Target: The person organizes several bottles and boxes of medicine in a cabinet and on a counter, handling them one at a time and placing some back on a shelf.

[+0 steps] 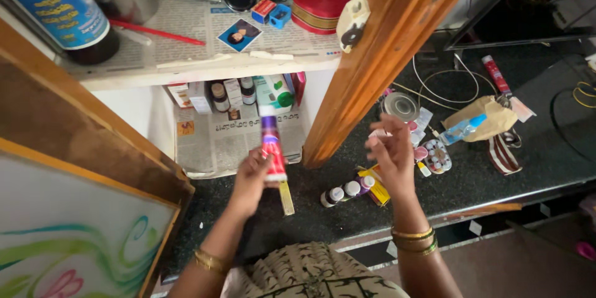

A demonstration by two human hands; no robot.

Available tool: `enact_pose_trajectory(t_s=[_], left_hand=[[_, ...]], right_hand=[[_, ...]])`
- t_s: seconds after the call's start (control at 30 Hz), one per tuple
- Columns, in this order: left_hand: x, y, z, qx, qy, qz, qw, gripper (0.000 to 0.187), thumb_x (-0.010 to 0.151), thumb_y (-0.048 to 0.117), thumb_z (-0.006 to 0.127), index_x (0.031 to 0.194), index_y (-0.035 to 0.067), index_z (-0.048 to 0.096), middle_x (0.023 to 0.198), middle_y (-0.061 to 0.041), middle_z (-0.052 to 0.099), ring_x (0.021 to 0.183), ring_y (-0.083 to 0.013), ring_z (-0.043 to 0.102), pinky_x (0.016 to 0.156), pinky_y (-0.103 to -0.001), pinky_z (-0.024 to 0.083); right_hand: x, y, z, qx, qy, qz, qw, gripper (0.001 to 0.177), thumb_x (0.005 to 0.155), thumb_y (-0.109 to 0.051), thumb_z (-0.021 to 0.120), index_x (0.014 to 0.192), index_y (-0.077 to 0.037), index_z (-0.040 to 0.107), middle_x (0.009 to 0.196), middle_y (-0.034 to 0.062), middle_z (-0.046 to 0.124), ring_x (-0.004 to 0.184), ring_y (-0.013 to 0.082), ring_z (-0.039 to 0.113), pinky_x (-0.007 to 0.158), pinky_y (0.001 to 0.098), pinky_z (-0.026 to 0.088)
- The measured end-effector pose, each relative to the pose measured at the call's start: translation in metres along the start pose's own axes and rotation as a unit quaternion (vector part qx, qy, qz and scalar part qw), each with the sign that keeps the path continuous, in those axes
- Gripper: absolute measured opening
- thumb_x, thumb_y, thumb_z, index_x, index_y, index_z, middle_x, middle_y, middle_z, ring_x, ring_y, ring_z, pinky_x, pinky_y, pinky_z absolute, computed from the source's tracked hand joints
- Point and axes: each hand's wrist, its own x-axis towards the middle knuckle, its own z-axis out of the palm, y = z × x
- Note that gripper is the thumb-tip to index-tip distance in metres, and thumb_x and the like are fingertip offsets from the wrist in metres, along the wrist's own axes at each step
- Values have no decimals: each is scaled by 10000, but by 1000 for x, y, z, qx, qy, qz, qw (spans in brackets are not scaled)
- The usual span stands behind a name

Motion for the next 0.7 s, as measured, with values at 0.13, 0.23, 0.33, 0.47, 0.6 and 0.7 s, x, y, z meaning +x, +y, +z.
enact_pose_trajectory(t_s=[0.13,0.23,0.33,0.47,0.6,0.7], left_hand=[[43,-3,-27,18,36,-33,999,400,1002,338,528,1335,117,549,1045,-46,760,898,-167,743,644,-315,613],[78,-15,-34,5,13,-37,999,392,1046,323,516,1334,60,551,1054,-65,755,865,-141,740,620,-297,605],[118,-29,-36,25,59,-75,995,382,1022,308,502,1342,102,537,1028,-79,733,664,-223,729,532,-305,562],[163,-49,-40,7,82,-31,996,369,1026,226,575,1362,76,552,1044,-109,713,644,-219,713,520,-299,563],[203,-52,-46,1,82,-30,996,438,967,129,585,1395,126,492,1060,-79,693,686,-221,741,553,-309,611],[218,-49,-44,29,93,-37,995,384,976,137,551,1360,117,545,1064,-79,713,717,-199,755,571,-299,626]], right_hand=[[17,-1,19,-129,9,-59,990,815,932,-60,700,1574,-33,198,1449,129,451,1210,187,602,849,293,583],[23,-3,35,-103,-59,-79,990,704,1015,-58,624,1599,-24,231,1447,141,513,1285,223,601,941,314,572],[21,-3,36,-170,-27,-30,985,656,987,-63,643,1564,-37,332,1354,138,599,1104,207,683,844,309,572],[25,6,32,-167,-44,-46,984,647,972,-69,627,1541,-23,322,1326,135,629,1159,184,669,851,302,584],[25,13,28,-186,-31,17,982,591,973,-100,658,1500,-34,399,1174,130,717,1016,184,691,842,305,563],[25,19,27,-216,-27,-3,976,563,980,-108,663,1480,-24,418,1179,147,715,1019,202,691,840,322,559]])
